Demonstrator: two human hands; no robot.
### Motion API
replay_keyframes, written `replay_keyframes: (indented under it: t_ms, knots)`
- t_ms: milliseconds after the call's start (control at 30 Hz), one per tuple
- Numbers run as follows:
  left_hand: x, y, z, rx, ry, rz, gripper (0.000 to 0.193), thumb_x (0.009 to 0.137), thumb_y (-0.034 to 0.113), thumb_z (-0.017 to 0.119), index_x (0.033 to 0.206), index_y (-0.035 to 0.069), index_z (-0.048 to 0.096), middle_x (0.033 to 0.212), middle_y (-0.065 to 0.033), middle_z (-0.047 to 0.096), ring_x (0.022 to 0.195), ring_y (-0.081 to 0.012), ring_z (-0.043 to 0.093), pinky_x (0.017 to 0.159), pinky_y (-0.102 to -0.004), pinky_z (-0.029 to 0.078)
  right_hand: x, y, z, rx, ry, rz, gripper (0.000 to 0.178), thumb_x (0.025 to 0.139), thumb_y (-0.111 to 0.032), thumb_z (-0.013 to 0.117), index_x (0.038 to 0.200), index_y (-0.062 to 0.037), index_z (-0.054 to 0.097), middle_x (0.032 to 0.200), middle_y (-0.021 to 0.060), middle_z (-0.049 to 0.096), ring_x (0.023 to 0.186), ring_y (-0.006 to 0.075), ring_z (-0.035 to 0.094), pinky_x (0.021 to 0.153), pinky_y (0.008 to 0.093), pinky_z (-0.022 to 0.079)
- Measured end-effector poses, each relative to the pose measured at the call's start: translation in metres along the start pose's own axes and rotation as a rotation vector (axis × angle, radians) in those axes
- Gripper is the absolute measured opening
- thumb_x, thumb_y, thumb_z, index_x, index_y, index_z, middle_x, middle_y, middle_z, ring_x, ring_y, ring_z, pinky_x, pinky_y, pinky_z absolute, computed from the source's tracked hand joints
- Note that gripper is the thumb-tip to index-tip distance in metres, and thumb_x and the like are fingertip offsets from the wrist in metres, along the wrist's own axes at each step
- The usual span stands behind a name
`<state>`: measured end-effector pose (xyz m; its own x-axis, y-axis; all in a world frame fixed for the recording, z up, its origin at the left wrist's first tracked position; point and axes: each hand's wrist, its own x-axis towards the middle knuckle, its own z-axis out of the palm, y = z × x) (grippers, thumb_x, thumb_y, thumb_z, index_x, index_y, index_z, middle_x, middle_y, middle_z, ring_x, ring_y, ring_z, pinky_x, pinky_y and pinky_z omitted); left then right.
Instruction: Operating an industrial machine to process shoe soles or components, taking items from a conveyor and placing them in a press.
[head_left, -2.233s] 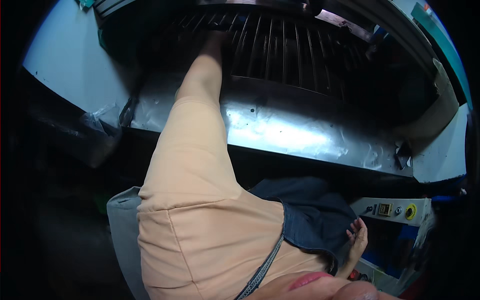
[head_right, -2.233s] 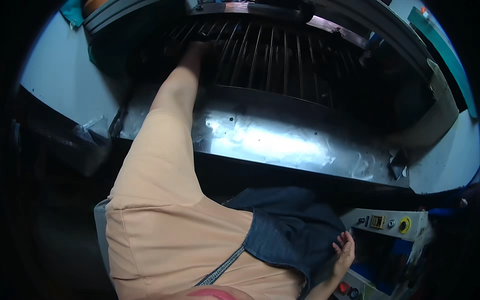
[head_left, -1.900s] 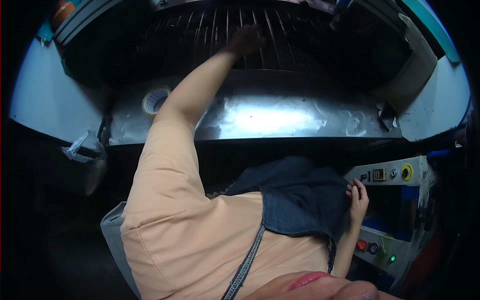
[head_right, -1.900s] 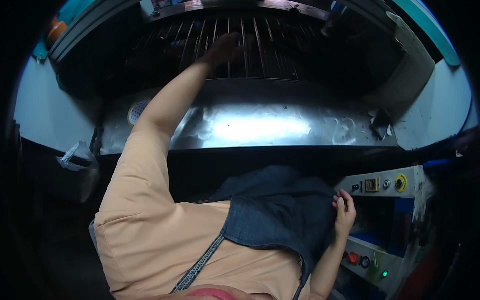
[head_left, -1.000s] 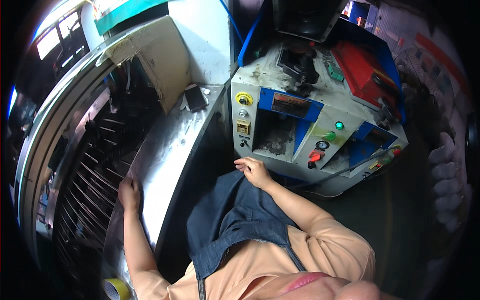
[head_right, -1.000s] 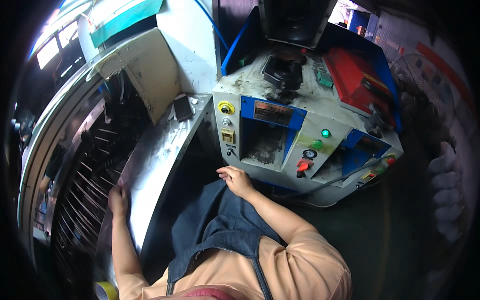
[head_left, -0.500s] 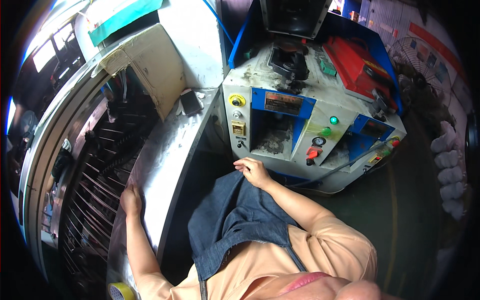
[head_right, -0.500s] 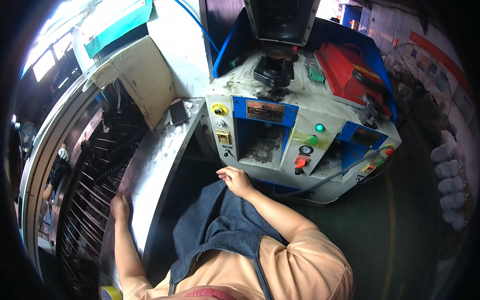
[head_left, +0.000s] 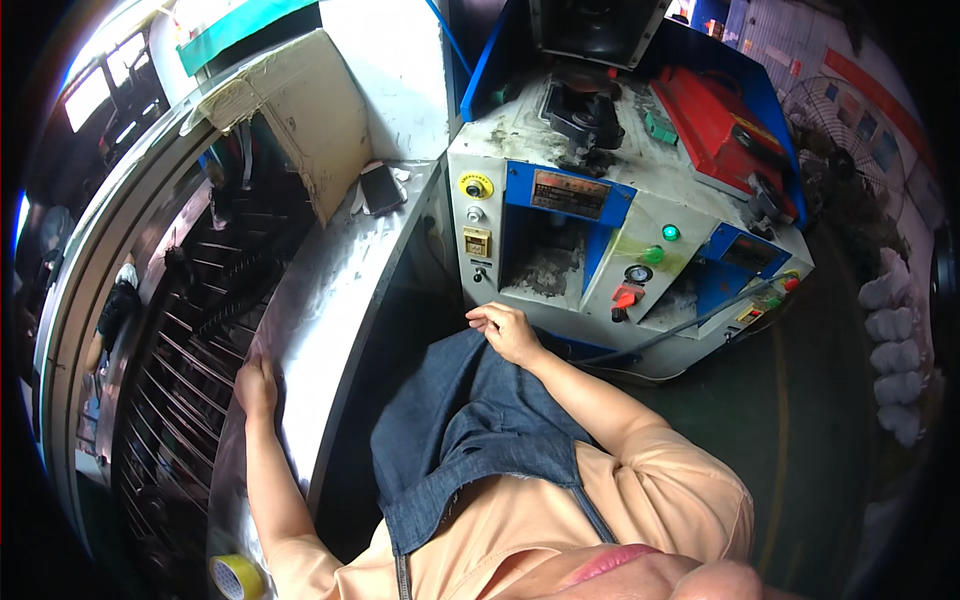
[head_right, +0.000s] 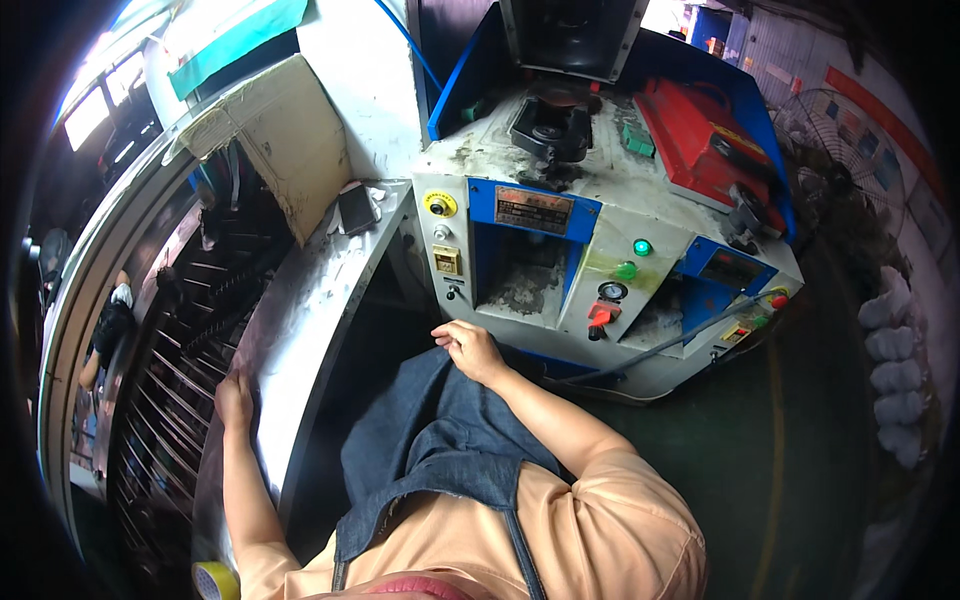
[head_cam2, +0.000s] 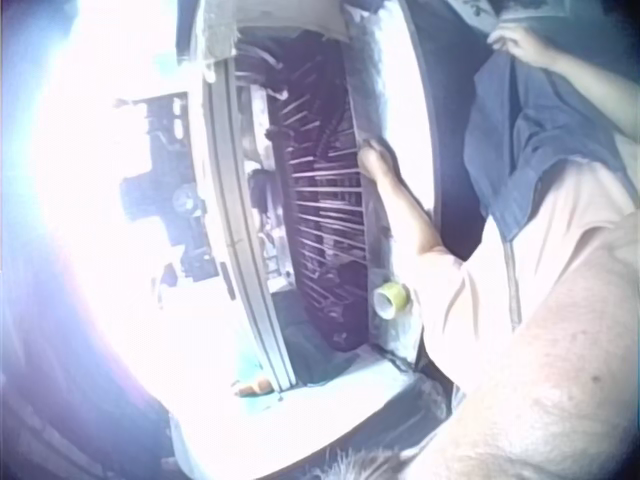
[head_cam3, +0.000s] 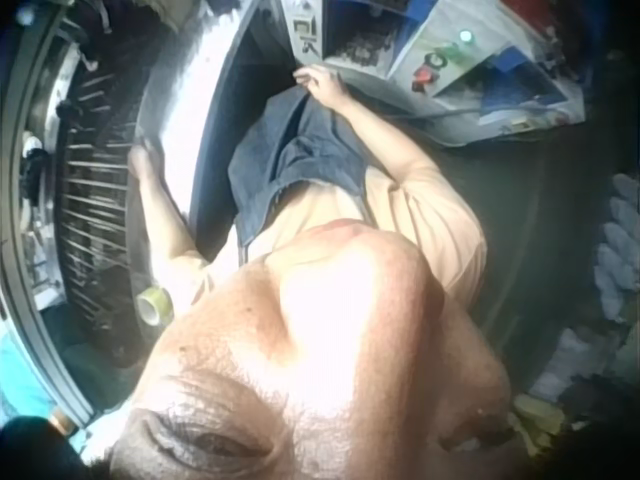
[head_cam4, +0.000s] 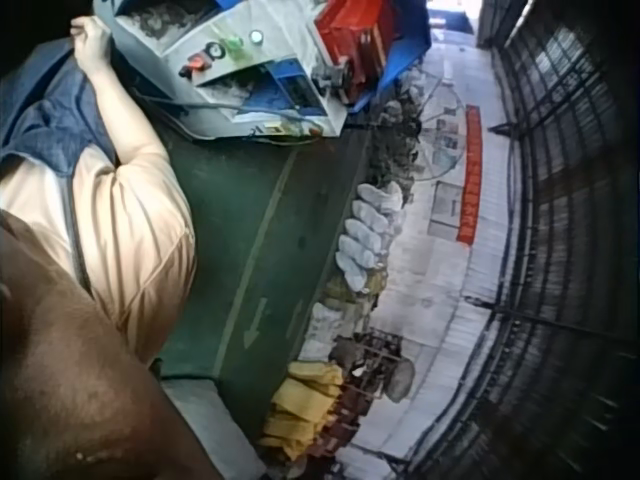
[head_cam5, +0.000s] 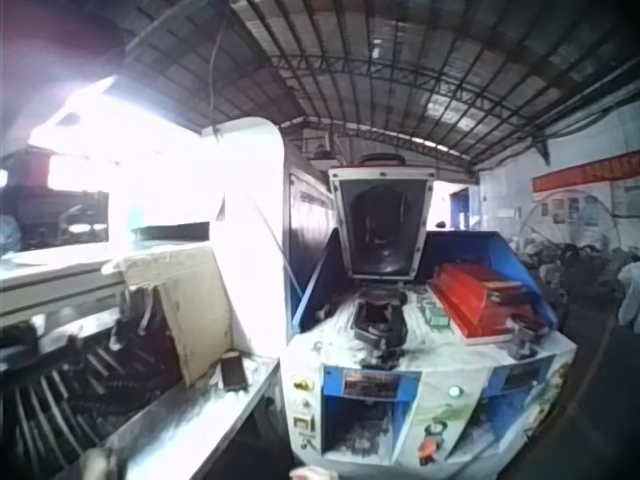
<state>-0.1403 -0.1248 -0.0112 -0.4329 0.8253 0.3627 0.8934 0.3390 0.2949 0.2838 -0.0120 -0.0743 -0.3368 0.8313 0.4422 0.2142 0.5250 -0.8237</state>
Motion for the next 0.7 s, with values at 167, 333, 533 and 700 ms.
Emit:
replay_keyframes:
  t_ms: [167,333,533,700]
  knots:
    - [-0.0002,-0.0012,-0.0011,0.007,-0.025,-0.027,0.039,0.091,0.033,0.045,0.089,-0.001,0.063,0.086,-0.0267,0.060,0.086,-0.0425,0.059,0.071,-0.0456,0.046,0.0012,-0.0004,0.0002,-0.008,-0.011,-0.005,0.027,0.077,0.013,0.045,0.096,0.0031,0.062,0.091,0.0136,0.064,0.082,0.0210,0.067,0.074,0.0287,0.054]
    - [0.0007,-0.0015,0.0007,0.041,-0.010,-0.019,0.041,0.092,0.037,0.043,0.092,0.003,0.065,0.085,-0.0237,0.062,0.084,-0.0410,0.060,0.071,-0.0463,0.047,0.0023,-0.0004,-0.0005,-0.015,-0.020,-0.001,0.024,0.079,0.012,0.047,0.095,0.0029,0.063,0.090,0.0134,0.064,0.081,0.0208,0.068,0.073,0.0284,0.054]
    - [0.0011,0.0002,-0.0003,0.013,-0.022,-0.035,0.041,0.092,0.038,0.044,0.091,0.003,0.065,0.085,-0.0230,0.062,0.084,-0.0406,0.061,0.071,-0.0453,0.047,0.0033,-0.0006,-0.0004,-0.016,-0.025,-0.007,0.024,0.079,0.012,0.047,0.095,0.0026,0.063,0.090,0.0131,0.064,0.081,0.0208,0.067,0.073,0.0285,0.054]
    - [-0.0006,0.0025,-0.0020,-0.003,-0.004,-0.038,0.041,0.092,0.037,0.044,0.090,0.003,0.065,0.085,-0.0231,0.062,0.083,-0.0405,0.060,0.071,-0.0449,0.047,0.0036,-0.0028,-0.0001,-0.019,-0.016,-0.008,0.027,0.078,0.013,0.046,0.095,0.0024,0.063,0.090,0.0129,0.064,0.081,0.0203,0.068,0.072,0.0281,0.054]
